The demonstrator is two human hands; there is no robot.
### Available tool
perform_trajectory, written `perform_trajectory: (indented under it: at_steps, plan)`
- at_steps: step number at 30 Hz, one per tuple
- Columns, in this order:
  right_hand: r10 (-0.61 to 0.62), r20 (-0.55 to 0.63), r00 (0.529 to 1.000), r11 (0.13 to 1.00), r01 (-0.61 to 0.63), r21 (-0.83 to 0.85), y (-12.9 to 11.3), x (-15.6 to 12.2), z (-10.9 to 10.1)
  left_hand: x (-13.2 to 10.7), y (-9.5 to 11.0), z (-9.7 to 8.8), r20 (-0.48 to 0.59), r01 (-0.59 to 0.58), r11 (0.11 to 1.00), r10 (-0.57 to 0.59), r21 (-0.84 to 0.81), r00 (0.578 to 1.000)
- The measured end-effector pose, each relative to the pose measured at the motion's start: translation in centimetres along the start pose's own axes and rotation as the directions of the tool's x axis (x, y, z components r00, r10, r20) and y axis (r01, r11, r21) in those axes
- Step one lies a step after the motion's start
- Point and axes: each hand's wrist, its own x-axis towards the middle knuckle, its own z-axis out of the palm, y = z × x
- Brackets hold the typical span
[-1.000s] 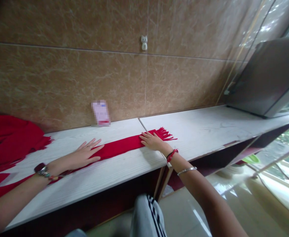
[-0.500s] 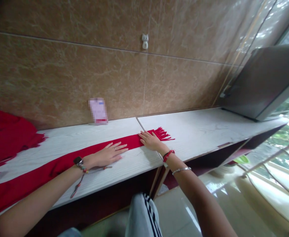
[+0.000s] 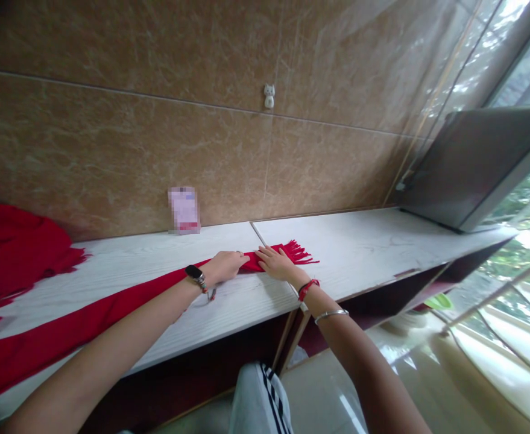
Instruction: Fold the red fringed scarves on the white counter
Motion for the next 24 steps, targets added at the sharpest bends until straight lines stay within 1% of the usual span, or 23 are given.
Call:
perform_trajectory:
  at_steps: [4, 7, 10, 15, 17, 21, 24]
  plan:
    - [0.002, 0.0, 1.0, 1.0, -0.002, 0.004, 0.1, 0.1, 0.2, 0.5, 0.7, 0.6, -0.05, -0.008, 0.983, 0.018, 0.182, 0.999]
    - [-0.019, -0.011, 1.0, 0.999, 0.018, -0.026, 0.2, 0.1, 0.4, 0.5, 1.5, 1.0, -0.033, -0.023, 0.968, 0.032, 0.25, 0.999]
    - [-0.035, -0.036, 0.999, 0.998, 0.033, -0.048, 0.4, 0.1, 0.6, -0.1, 2.0, 1.2, -0.018, -0.018, 0.964, 0.024, 0.265, 1.0]
    - [-0.025, -0.059, 0.998, 0.999, 0.023, -0.031, 0.5, 0.1, 0.9, -1.5, 2.3, 1.7, -0.056, 0.004, 0.952, 0.013, 0.305, 0.998]
    - [-0.022, -0.056, 0.998, 0.999, 0.02, -0.029, 0.4, 0.1, 0.8, -1.4, 2.3, 1.5, -0.047, -0.004, 0.956, 0.019, 0.293, 0.999]
    - [-0.021, -0.052, 0.998, 0.999, 0.02, -0.028, 0.3, 0.1, 0.6, -0.3, 1.9, 0.6, -0.05, -0.02, 0.959, 0.035, 0.284, 0.998]
    - [-0.023, -0.056, 0.998, 0.999, 0.022, -0.026, 0.3, 0.1, 0.6, -0.2, 1.3, 0.4, 0.016, -0.102, 0.95, 0.102, 0.297, 0.995]
